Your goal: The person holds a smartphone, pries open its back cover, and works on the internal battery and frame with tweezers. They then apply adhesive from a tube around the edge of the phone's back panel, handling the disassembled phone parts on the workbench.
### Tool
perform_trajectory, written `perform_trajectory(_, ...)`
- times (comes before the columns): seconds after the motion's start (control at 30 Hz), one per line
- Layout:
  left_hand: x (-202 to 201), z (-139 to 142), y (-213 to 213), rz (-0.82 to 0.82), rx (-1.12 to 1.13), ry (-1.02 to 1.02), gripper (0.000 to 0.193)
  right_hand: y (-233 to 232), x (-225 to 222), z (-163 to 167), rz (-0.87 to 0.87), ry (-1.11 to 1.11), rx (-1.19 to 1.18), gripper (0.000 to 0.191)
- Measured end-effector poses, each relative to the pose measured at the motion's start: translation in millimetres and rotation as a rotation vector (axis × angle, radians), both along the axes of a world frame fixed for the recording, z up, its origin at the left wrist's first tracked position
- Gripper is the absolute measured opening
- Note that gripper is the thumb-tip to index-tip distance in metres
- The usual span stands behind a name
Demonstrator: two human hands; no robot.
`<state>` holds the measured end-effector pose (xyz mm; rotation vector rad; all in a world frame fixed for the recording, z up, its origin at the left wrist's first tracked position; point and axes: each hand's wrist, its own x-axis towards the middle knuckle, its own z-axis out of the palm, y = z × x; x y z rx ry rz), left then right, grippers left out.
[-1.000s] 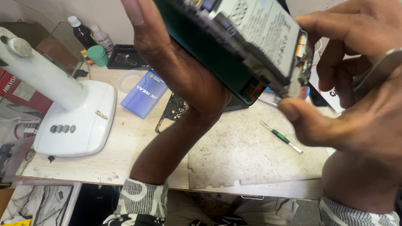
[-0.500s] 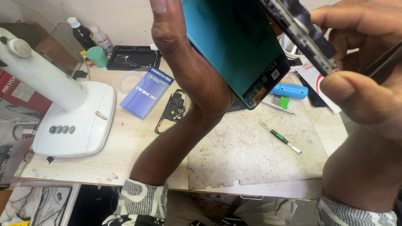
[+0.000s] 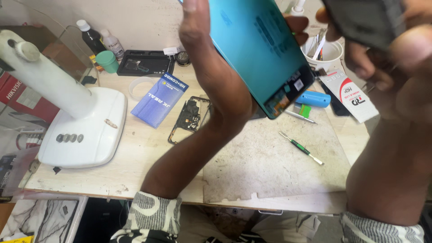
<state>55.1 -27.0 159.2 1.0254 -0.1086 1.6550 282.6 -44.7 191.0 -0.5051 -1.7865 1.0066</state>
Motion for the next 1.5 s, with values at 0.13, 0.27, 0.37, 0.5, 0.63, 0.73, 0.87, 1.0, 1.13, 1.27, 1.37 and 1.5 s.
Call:
perform_trajectory(0.13,-2,-10,20,-0.072,-0.05,0.029,0.087,7,26,-25,0.061,0.112,-0.243,0.09)
perform_trajectory(0.27,-16,-36,35,-0.061,-0.304,0.167,0.077,2,43,-50,0.135,0.148,-0.462,0.09)
perform_trajectory(0.37,-45,-59,45,-0.043,-0.43,0.228,0.074,-27,43,-92,-0.082,0.094,-0.713,0.084)
perform_trajectory(0.5,-75,-96,45,-0.101,-0.639,0.301,0.075,-48,34,-154,-0.036,-0.219,-1.058,0.065)
perform_trajectory(0.63,-89,-114,51,-0.123,-0.663,0.395,0.077,-45,30,-167,-0.05,-0.501,-1.131,0.062)
perform_trajectory(0.73,-91,-115,53,-0.143,-0.622,0.403,0.077,-38,25,-160,-0.106,-0.571,-1.23,0.07)
perform_trajectory(0.87,-86,-117,45,-0.252,-0.553,0.407,0.076,-26,17,-160,-0.146,-0.71,-1.147,0.074)
perform_trajectory(1.0,-81,-117,38,-0.31,-0.578,0.414,0.074,-25,15,-151,-0.146,-0.935,-0.906,0.075)
perform_trajectory(1.13,-74,-117,29,-0.287,-0.544,0.41,0.069,-36,5,-122,-0.428,-1.321,-0.449,0.06)
perform_trajectory(1.27,-65,-121,19,-0.265,-0.466,0.382,0.06,-33,-26,-114,-0.361,-0.921,-0.268,0.046)
perform_trajectory(1.37,-58,-126,10,-0.261,-0.431,0.344,0.056,-18,-48,-132,-0.191,-0.517,-0.66,0.034)
perform_trajectory(1.5,-49,-133,10,-0.199,-0.452,0.393,0.059,-1,-55,-162,-0.078,-0.245,-0.806,0.032)
